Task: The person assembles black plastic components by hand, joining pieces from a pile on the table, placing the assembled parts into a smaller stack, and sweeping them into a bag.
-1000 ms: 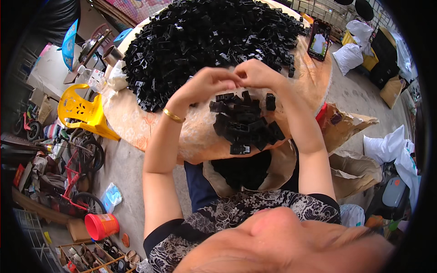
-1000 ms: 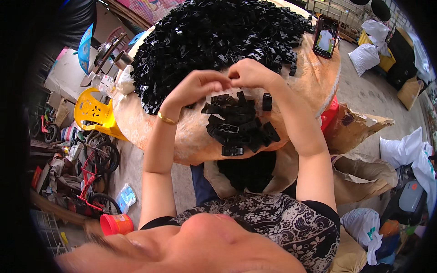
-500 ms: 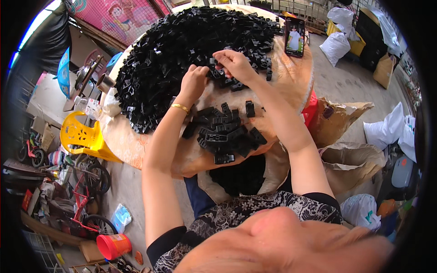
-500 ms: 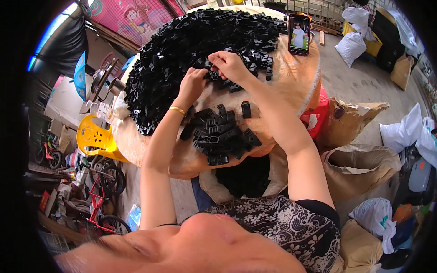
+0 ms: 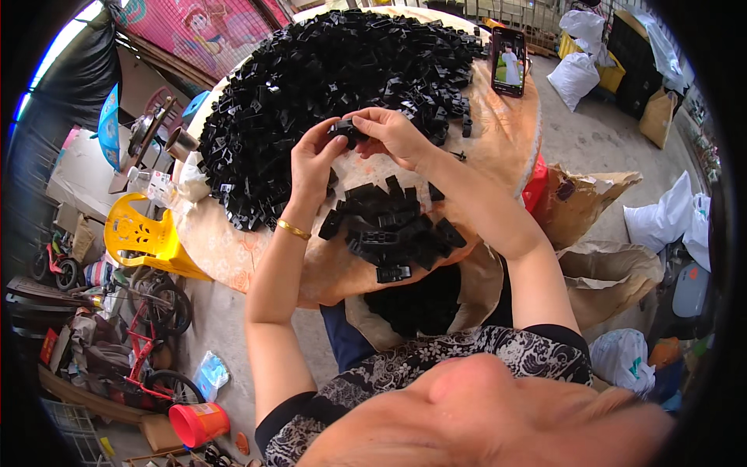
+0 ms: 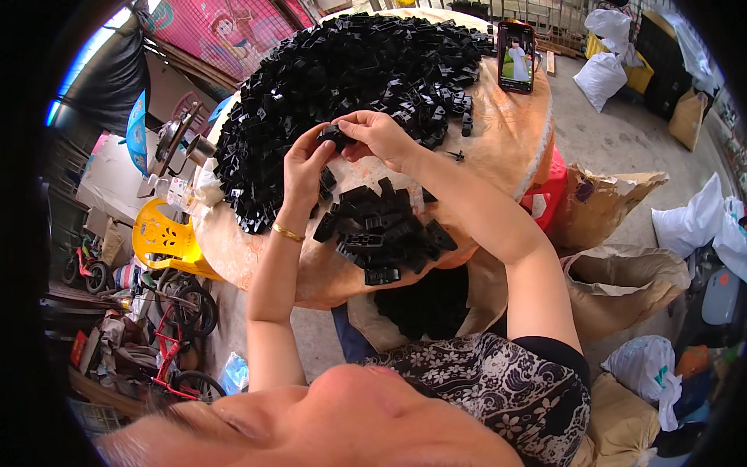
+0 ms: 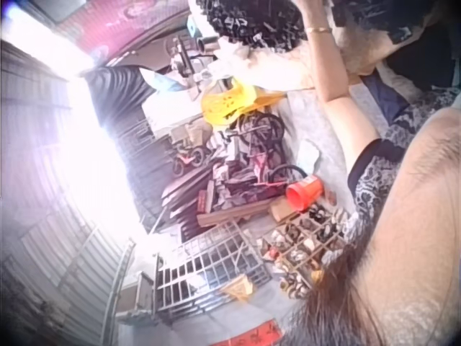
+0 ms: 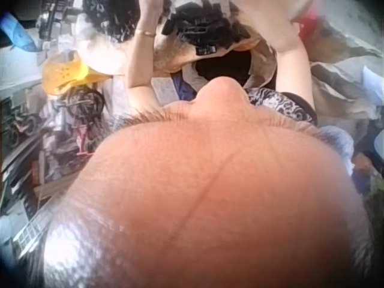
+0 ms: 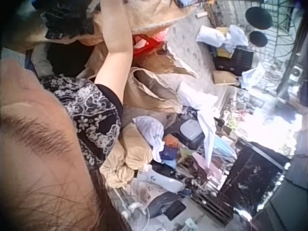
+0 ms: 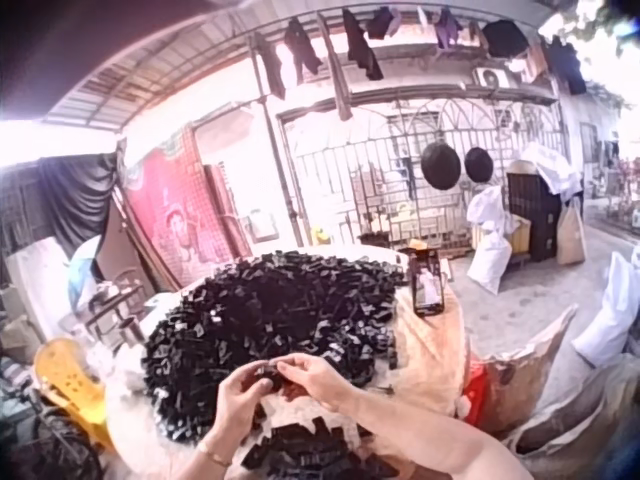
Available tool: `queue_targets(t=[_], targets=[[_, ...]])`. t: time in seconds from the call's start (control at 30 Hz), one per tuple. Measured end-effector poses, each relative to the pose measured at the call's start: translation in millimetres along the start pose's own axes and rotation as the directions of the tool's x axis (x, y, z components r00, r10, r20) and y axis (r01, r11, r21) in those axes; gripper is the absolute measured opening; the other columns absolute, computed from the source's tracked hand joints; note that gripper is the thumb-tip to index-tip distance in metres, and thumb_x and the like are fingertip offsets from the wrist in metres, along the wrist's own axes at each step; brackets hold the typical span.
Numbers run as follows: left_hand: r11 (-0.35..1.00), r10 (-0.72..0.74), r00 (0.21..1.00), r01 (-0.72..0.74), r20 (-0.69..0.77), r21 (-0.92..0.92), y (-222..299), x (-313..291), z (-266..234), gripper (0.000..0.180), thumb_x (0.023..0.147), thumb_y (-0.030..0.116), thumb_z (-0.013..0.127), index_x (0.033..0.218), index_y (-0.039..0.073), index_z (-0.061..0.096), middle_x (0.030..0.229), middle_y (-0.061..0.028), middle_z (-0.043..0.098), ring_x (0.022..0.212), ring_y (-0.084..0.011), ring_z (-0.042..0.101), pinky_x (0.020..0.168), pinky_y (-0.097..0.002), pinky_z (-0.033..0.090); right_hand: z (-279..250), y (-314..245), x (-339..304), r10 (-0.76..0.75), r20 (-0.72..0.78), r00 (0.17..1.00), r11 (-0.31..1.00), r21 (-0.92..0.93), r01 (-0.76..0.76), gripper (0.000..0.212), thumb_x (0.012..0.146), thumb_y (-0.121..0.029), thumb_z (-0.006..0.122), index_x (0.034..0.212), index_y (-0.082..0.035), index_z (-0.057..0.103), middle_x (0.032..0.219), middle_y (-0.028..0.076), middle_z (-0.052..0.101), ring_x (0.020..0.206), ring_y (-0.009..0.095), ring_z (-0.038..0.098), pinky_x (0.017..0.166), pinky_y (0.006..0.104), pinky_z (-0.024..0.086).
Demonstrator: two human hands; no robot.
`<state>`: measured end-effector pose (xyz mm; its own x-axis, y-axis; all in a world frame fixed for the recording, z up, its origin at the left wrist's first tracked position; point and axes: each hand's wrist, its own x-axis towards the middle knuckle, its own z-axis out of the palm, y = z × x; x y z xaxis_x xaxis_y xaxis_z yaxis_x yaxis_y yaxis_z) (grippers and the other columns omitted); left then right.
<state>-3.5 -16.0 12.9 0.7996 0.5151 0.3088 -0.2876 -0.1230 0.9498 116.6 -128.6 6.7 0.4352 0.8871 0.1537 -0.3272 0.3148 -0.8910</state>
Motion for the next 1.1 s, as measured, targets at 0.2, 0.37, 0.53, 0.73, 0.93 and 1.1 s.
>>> queue_targets(t=[0.2, 0.37, 0.53, 0.73, 0.93, 1.1], targets=[[0.998, 0.046, 0.996, -0.049, -0.073, -0.039, 3.7, -4.3, 3.2, 0.03, 0.078, -0.001, 0.064, 0.108, -0.003, 0.058, 0.096, -0.0075, 0.063, 0.084, -0.011, 0.059, 0.077, -0.0237, 0.049, 6.8, 8.9, -0.2, -0.145, -0.058, 0.988, 0.986, -0.093, 0.14, 0.019, 0.091, -0.02, 0.053, 0.096, -0.002, 0.055, 0.079, 0.004, 0.059, 0.058, 0.009, 0.057, 0.054, 0.0231, 0.05], [0.998, 0.053, 0.993, -0.055, -0.101, -0.018, 4.4, -9.4, 9.5, 0.032, 0.08, 0.0, 0.063, 0.11, -0.003, 0.057, 0.094, -0.0071, 0.063, 0.083, -0.0108, 0.059, 0.078, -0.0237, 0.049, 13.3, 14.9, -2.8, -0.309, -0.101, 0.946, 0.923, -0.274, 0.272, 0.018, 0.092, -0.019, 0.052, 0.096, -0.002, 0.054, 0.077, 0.003, 0.057, 0.056, 0.006, 0.053, 0.051, 0.0209, 0.046], [0.936, -0.072, 0.997, 0.054, -0.039, -0.348, 1.4, -10.4, 10.5, 0.031, 0.085, 0.004, 0.058, 0.115, -0.002, 0.052, 0.096, -0.0074, 0.06, 0.09, -0.0172, 0.061, 0.084, -0.0298, 0.052, 29.9, 17.5, -7.0, -0.422, -0.172, 0.89, 0.87, -0.353, 0.344, 0.023, 0.09, -0.023, 0.055, 0.099, -0.001, 0.055, 0.074, 0.001, 0.057, 0.056, 0.006, 0.052, 0.051, 0.0191, 0.044], [0.923, -0.07, 0.998, 0.068, 0.007, -0.379, 14.3, -10.1, 7.0, 0.03, 0.085, 0.002, 0.056, 0.115, -0.002, 0.052, 0.104, -0.0109, 0.06, 0.09, -0.017, 0.061, 0.082, -0.0287, 0.052, 10.1, 8.9, -1.4, -0.108, 0.063, 0.992, 0.935, -0.331, 0.123, 0.032, 0.089, -0.031, 0.055, 0.1, -0.001, 0.059, 0.076, 0.002, 0.059, 0.06, 0.007, 0.054, 0.054, 0.0201, 0.044], [0.998, 0.015, 0.982, -0.025, 0.188, 0.053, 48.2, -19.6, 2.4, 0.033, 0.085, -0.001, 0.054, 0.117, 0.001, 0.051, 0.093, -0.0055, 0.063, 0.081, -0.0083, 0.058, 0.071, -0.02, 0.048, -22.7, -35.7, 2.5, -0.254, -0.051, 0.966, 0.884, -0.417, 0.211, 0.058, 0.087, -0.055, 0.046, 0.105, -0.001, 0.058, 0.091, 0.011, 0.065, 0.068, 0.012, 0.06, 0.06, 0.0234, 0.05], [0.669, -0.048, 0.753, -0.463, 0.656, 0.581, 60.5, -45.7, 24.6, 0.038, 0.073, 0.01, 0.07, 0.109, 0.004, 0.059, 0.082, -0.0045, 0.062, 0.069, -0.0089, 0.056, 0.064, -0.0255, 0.047, -62.9, -25.4, 13.2, -0.45, -0.007, 0.893, 0.211, -0.973, 0.099, 0.036, 0.075, -0.035, 0.066, 0.093, -0.005, 0.065, 0.084, 0.011, 0.066, 0.074, 0.021, 0.064, 0.066, 0.0309, 0.05]])
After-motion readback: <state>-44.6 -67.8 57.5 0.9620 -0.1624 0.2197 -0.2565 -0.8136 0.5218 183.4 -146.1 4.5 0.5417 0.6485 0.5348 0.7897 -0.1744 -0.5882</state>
